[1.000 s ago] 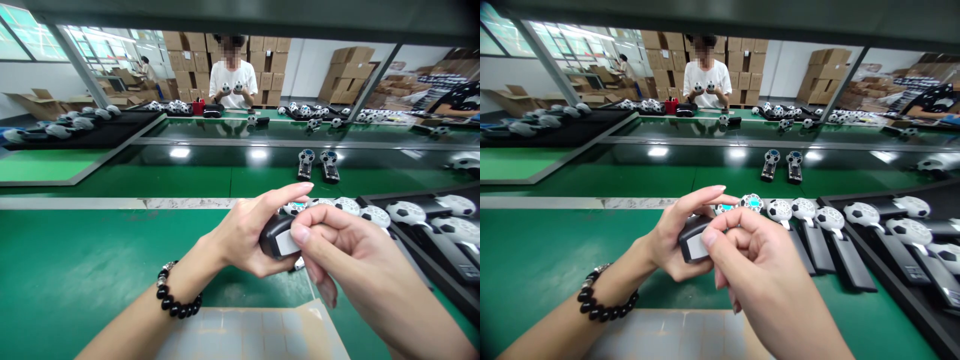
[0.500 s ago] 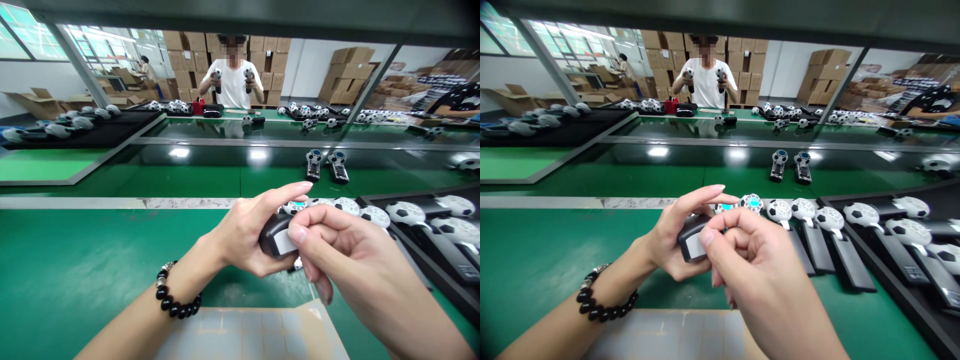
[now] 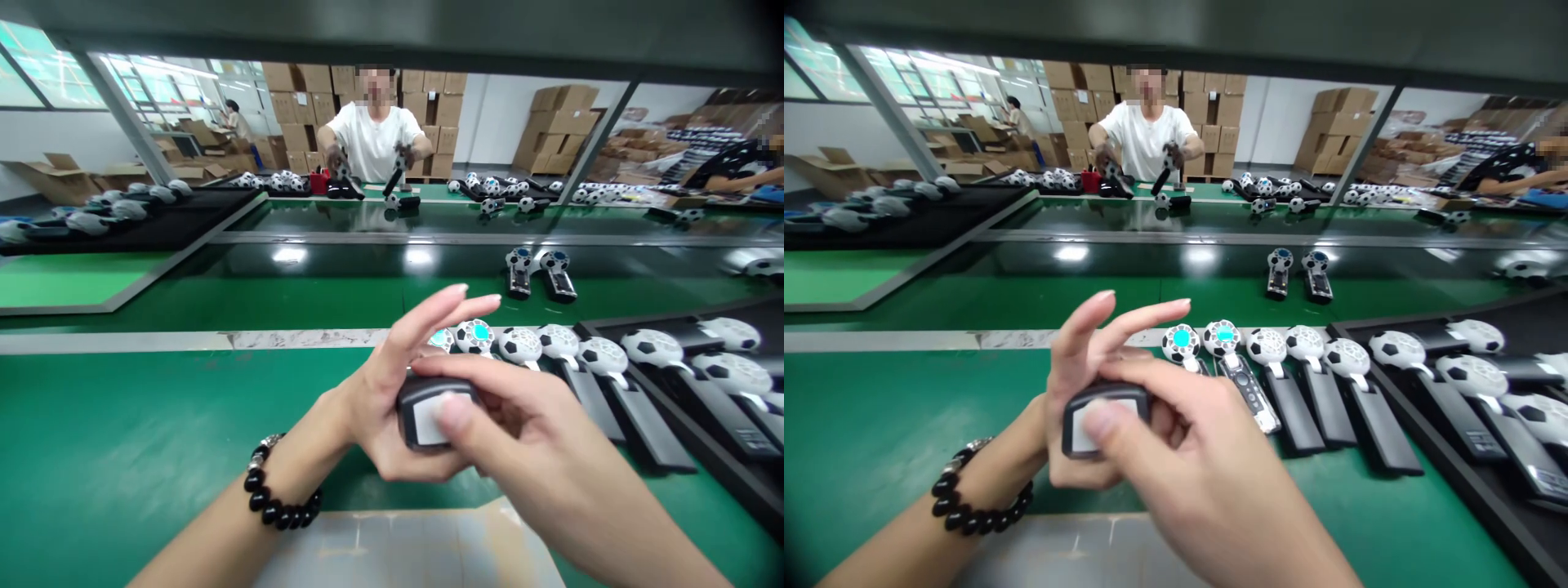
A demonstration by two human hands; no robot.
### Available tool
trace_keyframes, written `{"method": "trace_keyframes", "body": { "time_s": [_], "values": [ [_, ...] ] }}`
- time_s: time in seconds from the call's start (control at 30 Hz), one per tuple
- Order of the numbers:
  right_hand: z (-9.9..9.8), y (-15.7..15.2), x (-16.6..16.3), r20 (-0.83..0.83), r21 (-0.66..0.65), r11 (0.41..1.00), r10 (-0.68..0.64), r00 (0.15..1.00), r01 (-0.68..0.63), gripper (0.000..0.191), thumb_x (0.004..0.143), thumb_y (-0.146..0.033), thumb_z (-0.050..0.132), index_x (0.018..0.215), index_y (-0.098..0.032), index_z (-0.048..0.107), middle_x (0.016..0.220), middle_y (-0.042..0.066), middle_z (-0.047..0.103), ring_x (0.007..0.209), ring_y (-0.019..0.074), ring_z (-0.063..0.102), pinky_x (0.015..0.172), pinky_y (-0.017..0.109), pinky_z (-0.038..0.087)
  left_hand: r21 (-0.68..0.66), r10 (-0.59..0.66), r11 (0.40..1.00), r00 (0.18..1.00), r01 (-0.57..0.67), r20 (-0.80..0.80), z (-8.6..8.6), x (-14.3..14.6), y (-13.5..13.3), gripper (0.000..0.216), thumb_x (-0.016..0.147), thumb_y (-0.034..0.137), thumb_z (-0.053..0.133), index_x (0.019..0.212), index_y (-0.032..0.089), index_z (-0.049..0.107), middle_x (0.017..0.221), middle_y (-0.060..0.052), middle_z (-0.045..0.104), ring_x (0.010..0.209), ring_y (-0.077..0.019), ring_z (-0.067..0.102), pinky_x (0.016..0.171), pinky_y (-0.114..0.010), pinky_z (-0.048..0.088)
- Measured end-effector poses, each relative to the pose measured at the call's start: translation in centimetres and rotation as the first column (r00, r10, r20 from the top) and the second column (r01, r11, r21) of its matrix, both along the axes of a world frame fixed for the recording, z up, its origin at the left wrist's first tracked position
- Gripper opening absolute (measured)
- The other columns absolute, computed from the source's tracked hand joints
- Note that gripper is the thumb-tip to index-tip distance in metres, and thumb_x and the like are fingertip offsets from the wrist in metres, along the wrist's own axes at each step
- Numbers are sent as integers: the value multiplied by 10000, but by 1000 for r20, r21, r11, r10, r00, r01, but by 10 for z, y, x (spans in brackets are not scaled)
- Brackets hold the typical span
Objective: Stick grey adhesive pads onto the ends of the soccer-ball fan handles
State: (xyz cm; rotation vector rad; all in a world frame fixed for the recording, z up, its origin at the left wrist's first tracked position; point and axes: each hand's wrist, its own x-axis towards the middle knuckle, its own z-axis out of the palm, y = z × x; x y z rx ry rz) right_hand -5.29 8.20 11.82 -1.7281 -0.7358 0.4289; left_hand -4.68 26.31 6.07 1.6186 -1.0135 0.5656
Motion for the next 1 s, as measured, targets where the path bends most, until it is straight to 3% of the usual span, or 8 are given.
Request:
{"method": "trace_keyframes", "body": {
  "time_s": [0.23,0.43,0.5,0.57,0.67,0.77,0.9,1.0],
  "values": [
    [-10,-2,15,-321,120,970,239,916,-211,421,1045,-524,492,1367,-319,669,662,-30,558,538,85,525,497,159,464,-43,-88,995,995,87,-42,-2,2,2,1033,763,172,759,1605,360,190,1578,-172,440,1338,-375,583,795,-393,682],
    [-21,-13,47,-224,110,964,262,939,-243,484,963,-340,674,1438,-287,598,858,-7,696,655,105,671,649,220,563,174,27,984,998,-37,59,9,29,11,850,806,259,689,1575,185,336,1435,-195,598,1295,-336,623,952,-407,630],
    [-28,-22,82,-94,-6,988,153,984,-154,414,934,-297,699,1343,-240,673,959,26,746,834,156,726,780,279,595,278,108,948,979,-153,170,12,56,19,619,847,276,663,1439,174,512,1259,-153,705,1100,-257,719,920,-322,617],
    [-39,-41,128,74,-150,984,-84,994,94,264,965,-290,667,1199,-188,737,1102,74,753,1042,209,707,951,364,567,372,189,881,939,-292,288,10,89,30,387,897,291,650,1272,204,608,1042,-81,753,865,-178,736,776,-245,597],
    [-58,-82,203,251,-273,827,-431,867,491,225,1016,-286,615,1178,-151,695,1301,121,668,1264,272,598,1117,523,449,589,205,674,879,-445,429,-1,140,47,230,966,289,581,1167,209,660,977,-81,752,861,-201,720,776,-297,575],
    [-76,-120,269,329,-424,593,-603,726,685,270,987,-328,675,1203,-167,670,1356,113,625,1273,301,580,1094,562,462,774,186,470,905,-424,383,-20,172,64,239,982,281,551,1144,202,709,1112,-133,744,1055,-283,704,975,-458,554],
    [-89,-142,317,373,-551,374,-689,621,746,304,956,-386,713,1155,-157,681,1301,109,652,1216,291,613,1061,553,484,845,256,364,915,-391,313,-36,161,78,337,954,427,632,1204,216,713,1255,-142,719,1121,-317,709,974,-461,586],
    [-88,-139,318,415,-529,343,-693,589,776,373,921,-506,717,982,-138,708,1052,110,707,1109,301,665,1028,556,470,866,402,335,888,-370,224,-34,112,81,312,1003,352,541,1250,222,682,1317,-129,696,1171,-291,698,970,-424,605]
  ]
}}
